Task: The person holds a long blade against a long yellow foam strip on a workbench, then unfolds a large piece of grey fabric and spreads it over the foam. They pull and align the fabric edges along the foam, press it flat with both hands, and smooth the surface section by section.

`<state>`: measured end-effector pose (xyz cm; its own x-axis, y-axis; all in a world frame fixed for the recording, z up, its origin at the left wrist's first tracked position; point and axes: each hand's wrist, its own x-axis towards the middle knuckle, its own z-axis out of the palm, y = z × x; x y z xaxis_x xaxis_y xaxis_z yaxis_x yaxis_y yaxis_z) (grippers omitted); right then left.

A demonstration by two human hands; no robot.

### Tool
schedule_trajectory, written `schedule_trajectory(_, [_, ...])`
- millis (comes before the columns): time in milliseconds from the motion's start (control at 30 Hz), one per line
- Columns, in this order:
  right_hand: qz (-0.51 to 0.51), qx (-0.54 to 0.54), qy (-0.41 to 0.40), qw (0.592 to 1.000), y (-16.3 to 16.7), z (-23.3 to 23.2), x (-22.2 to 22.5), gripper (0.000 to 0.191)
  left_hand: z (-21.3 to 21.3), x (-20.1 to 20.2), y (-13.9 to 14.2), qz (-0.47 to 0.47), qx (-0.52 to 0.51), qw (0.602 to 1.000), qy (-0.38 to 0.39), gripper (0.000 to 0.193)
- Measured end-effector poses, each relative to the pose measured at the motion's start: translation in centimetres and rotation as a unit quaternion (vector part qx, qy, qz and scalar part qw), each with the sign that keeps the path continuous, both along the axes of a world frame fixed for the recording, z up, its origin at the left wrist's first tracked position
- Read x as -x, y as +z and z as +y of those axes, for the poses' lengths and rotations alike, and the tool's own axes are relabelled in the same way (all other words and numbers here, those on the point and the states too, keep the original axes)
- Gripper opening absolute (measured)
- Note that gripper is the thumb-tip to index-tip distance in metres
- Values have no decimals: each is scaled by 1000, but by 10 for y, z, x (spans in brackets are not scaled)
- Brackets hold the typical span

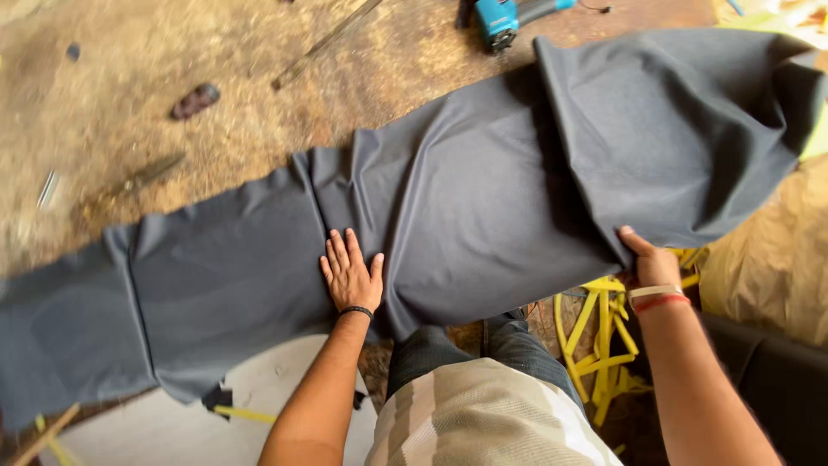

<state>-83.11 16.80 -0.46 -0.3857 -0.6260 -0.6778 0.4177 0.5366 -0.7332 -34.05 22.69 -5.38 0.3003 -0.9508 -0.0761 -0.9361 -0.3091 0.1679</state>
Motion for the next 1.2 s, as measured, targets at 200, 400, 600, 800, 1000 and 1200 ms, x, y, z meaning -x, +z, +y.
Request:
schedule_trajectory(200, [-43, 388, 52, 919, 33, -30, 34, 41, 5, 7, -1, 46, -4, 998, 46, 76])
schedule_trajectory(400, [219, 23, 38, 975, -76, -3, 38, 48, 4, 10, 12, 16, -46, 998, 51, 81])
schedule_trajectory(600, [388, 134, -30, 911, -77, 4, 52, 48, 2, 8, 9, 3, -58, 997, 57, 83])
schedule_trajectory(800, [542, 286, 322, 722, 16, -89, -42, 30, -33, -10, 11, -5, -54, 998, 8, 83])
schedule_trajectory(1000, [458, 321, 556, 615, 1, -269, -201, 79, -92, -35, 11, 15, -38, 999, -30, 88])
schedule_trajectory(1200, [541, 125, 710, 433, -36, -350, -269, 60, -108, -52, -3, 29, 1, 999, -36, 91])
